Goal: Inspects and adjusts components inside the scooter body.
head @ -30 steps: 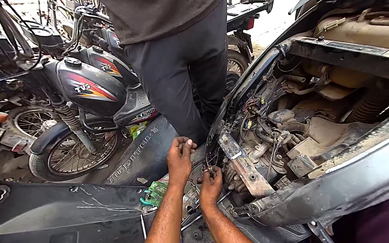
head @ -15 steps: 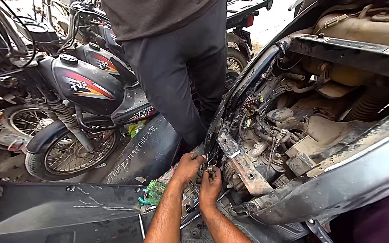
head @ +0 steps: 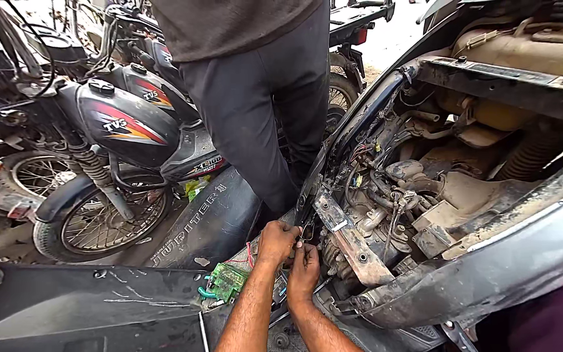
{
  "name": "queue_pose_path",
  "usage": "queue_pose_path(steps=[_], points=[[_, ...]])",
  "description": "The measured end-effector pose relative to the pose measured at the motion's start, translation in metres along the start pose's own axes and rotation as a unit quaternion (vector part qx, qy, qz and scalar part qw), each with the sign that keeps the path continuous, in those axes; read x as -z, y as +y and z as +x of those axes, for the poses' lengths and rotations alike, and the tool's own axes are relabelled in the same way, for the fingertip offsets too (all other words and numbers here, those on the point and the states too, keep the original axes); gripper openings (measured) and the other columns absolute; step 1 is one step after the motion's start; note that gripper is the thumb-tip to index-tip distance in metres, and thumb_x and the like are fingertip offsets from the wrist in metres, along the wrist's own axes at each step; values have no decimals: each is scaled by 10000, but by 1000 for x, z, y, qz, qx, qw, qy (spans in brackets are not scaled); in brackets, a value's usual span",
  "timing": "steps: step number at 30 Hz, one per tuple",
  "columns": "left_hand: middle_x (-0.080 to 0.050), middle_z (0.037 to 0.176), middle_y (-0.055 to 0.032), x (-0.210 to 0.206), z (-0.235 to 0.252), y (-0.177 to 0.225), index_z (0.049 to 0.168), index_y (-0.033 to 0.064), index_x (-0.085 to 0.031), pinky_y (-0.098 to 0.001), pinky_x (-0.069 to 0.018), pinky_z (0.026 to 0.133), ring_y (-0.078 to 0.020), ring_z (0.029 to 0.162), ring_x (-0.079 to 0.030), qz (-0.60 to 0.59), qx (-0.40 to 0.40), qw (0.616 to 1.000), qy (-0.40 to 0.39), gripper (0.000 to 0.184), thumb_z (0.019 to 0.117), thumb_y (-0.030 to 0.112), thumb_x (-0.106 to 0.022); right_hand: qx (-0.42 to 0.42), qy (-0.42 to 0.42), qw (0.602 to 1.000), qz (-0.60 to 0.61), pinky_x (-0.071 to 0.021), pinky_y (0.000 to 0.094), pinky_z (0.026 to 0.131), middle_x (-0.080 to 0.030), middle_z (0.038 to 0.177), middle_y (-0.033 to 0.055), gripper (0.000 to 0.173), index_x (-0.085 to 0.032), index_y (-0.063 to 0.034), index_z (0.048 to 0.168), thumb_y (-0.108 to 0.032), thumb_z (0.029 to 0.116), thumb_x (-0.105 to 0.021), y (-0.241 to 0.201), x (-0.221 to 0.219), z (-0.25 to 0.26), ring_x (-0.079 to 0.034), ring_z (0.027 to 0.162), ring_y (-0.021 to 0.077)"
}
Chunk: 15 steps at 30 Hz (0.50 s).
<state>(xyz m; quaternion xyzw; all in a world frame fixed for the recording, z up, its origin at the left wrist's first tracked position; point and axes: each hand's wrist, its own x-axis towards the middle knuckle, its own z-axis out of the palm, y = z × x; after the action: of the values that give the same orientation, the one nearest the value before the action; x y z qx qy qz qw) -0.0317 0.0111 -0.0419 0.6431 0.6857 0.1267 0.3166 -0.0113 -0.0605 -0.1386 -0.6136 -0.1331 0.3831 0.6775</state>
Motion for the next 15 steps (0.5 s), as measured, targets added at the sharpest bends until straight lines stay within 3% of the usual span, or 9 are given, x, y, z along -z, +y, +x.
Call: queue_pose_path(steps=[5,9,12,15], points=[[-698,724,-16,-9,-2,-2,808,169,-749,-483,-556,674,-191,681,-664,-27,-44,999,10,259,950,385,-735,-6,1,1000,-2,-599,367,573,-676,742,28,205,-667,-104,953,-277,1043,-600,-4,-6,2,-664,600,156],[-711,937,31,-6,-3,-4,898,196,-775,-450,-585,792,-140,846,-676,39,-153,987,-38,185,963,360,-719,-48,-27,995,81,-598,425,701,-679,849,82,247,-672,-80,1005,-271,1067,-529,-9,-8,0,-678,763,194],[-680,1002,12,0,0,-5,1007,229,-801,-446,-574,841,-146,919,-660,103,-192,973,-81,159,992,294,-656,-73,-68,981,169,-574,394,604,-649,832,146,311,-635,-19,1063,-249,1104,-432,-14,-4,-4,-651,697,235],[-668,1066,3,3,2,-9,1123,295,-786,-462,-576,872,-157,972,-659,145,-213,961,-97,231,1002,230,-601,-68,-85,979,172,-546,351,562,-639,822,140,343,-619,-20,1039,-270,1112,-395,-11,-1,-4,-633,667,224]])
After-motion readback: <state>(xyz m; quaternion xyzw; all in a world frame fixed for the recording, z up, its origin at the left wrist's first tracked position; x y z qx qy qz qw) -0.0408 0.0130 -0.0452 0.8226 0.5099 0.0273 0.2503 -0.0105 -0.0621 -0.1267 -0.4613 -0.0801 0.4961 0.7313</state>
